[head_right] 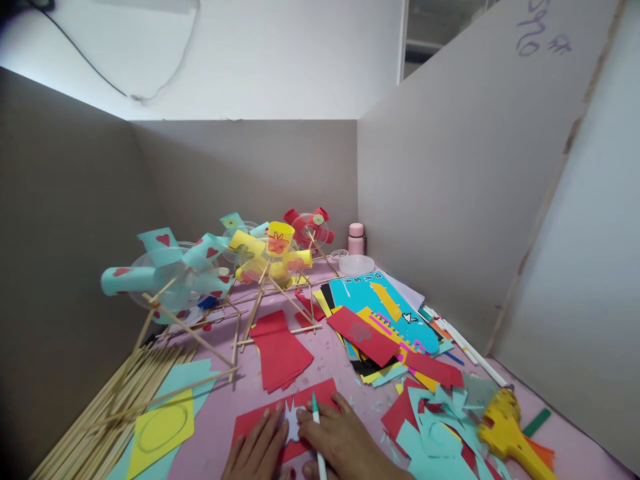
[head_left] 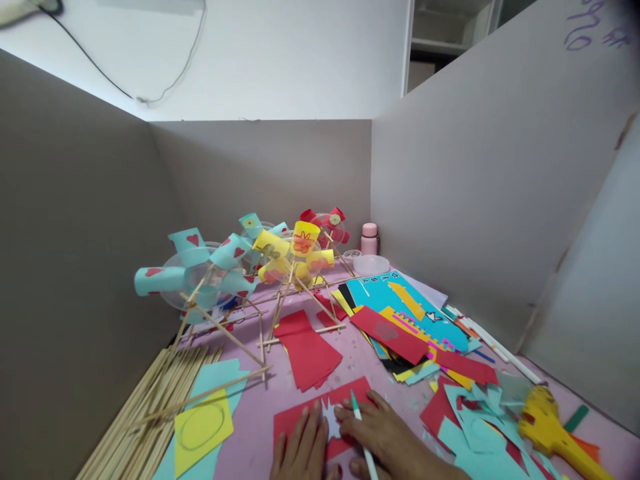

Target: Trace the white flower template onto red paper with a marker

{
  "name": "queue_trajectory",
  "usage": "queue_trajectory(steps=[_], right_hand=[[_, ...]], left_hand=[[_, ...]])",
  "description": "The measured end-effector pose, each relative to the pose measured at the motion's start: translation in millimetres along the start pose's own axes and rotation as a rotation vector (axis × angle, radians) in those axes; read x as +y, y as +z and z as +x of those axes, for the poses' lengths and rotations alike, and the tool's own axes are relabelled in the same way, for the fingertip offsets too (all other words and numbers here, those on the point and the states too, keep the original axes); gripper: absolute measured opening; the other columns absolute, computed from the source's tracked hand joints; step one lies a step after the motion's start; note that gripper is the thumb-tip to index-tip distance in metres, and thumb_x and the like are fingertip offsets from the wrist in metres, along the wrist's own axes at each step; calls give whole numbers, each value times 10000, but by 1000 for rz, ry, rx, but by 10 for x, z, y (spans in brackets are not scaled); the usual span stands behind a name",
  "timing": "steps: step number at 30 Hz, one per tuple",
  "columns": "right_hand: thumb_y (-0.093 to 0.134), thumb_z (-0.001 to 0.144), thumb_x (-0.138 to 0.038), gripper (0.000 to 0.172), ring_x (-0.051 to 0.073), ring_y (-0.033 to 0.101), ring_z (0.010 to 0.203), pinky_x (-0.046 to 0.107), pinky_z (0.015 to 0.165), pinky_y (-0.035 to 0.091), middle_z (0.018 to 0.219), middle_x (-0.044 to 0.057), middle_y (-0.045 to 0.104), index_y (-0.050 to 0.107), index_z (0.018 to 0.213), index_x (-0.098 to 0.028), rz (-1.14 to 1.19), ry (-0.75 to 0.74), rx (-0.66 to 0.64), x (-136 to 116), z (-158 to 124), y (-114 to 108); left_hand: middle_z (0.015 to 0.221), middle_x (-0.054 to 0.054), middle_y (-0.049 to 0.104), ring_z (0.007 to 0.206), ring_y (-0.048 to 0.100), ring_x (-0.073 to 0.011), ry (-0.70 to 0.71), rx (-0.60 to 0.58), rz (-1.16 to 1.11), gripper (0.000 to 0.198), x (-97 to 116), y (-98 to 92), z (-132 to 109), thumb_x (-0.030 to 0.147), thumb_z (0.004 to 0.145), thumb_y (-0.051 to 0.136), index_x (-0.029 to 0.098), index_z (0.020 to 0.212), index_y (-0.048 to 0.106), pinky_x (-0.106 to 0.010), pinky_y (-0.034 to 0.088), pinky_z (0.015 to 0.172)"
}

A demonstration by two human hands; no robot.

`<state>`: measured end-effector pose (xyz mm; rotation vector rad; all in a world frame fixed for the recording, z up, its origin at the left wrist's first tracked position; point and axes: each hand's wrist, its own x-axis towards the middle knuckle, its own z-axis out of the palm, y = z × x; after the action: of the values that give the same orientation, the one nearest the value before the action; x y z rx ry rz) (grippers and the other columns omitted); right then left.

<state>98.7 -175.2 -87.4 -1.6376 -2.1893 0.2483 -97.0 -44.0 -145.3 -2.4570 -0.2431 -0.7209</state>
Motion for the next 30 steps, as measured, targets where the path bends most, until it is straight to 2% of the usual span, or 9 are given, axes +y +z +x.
queue_trajectory(steps=[5, 16, 22, 24, 27, 30], right_hand=[[507, 887, -415, 377, 294, 509, 1234, 506, 1032, 357, 1351, 113, 554, 536, 1197, -204, -22, 6, 22, 5, 15, 38], [496, 884, -413, 365, 289, 484, 1256, 526, 1055, 313, 1378, 118, 522, 566, 1164, -190, 35, 114, -55, -113, 43, -79], [523, 870, -395, 357, 287, 493, 1247, 518, 1053, 313, 1374, 111, 529, 570, 1164, -199, 37, 82, -21, -64, 26, -20], [525, 869, -403, 357, 280, 495, 1246, 506, 1054, 313, 1368, 102, 538, 569, 1165, -209, 41, 73, 4, -42, 22, 10], [525, 870, -408, 353, 270, 490, 1250, 493, 1062, 303, 1361, 85, 549, 569, 1165, -220, 54, 77, 24, -42, 8, 13], [528, 877, -368, 347, 267, 494, 1244, 479, 1065, 308, 1364, 88, 546, 561, 1187, -216, 61, 68, 23, -81, -19, -45]], left_hand=[[1292, -40, 578, 1144, 561, -189, 29, -22, -73, 567, 10, -8, 118, 452, 902, 465, 193, 1399, 377, -311, 457, 854], [1235, -65, 619, 1033, 634, -211, -12, -63, -192, 530, -45, -133, 273, 540, 869, 500, 174, 1248, 557, -317, 492, 754], [1234, -66, 623, 1030, 633, -205, -41, -2, -236, 638, -68, -154, 274, 558, 863, 498, 192, 1378, 410, -299, 503, 764], [1204, -63, 644, 1027, 634, -189, -49, 28, -245, 577, -98, -150, 249, 491, 898, 475, 179, 1378, 403, -280, 508, 786], [1129, -52, 683, 992, 647, -156, -53, 71, -247, 395, -150, -137, 219, 340, 948, 401, 164, 1287, 502, -243, 515, 804], [1080, -36, 702, 948, 660, -150, -44, 98, -241, 327, -169, -129, 215, 316, 949, 390, 190, 1181, 583, -233, 530, 776]])
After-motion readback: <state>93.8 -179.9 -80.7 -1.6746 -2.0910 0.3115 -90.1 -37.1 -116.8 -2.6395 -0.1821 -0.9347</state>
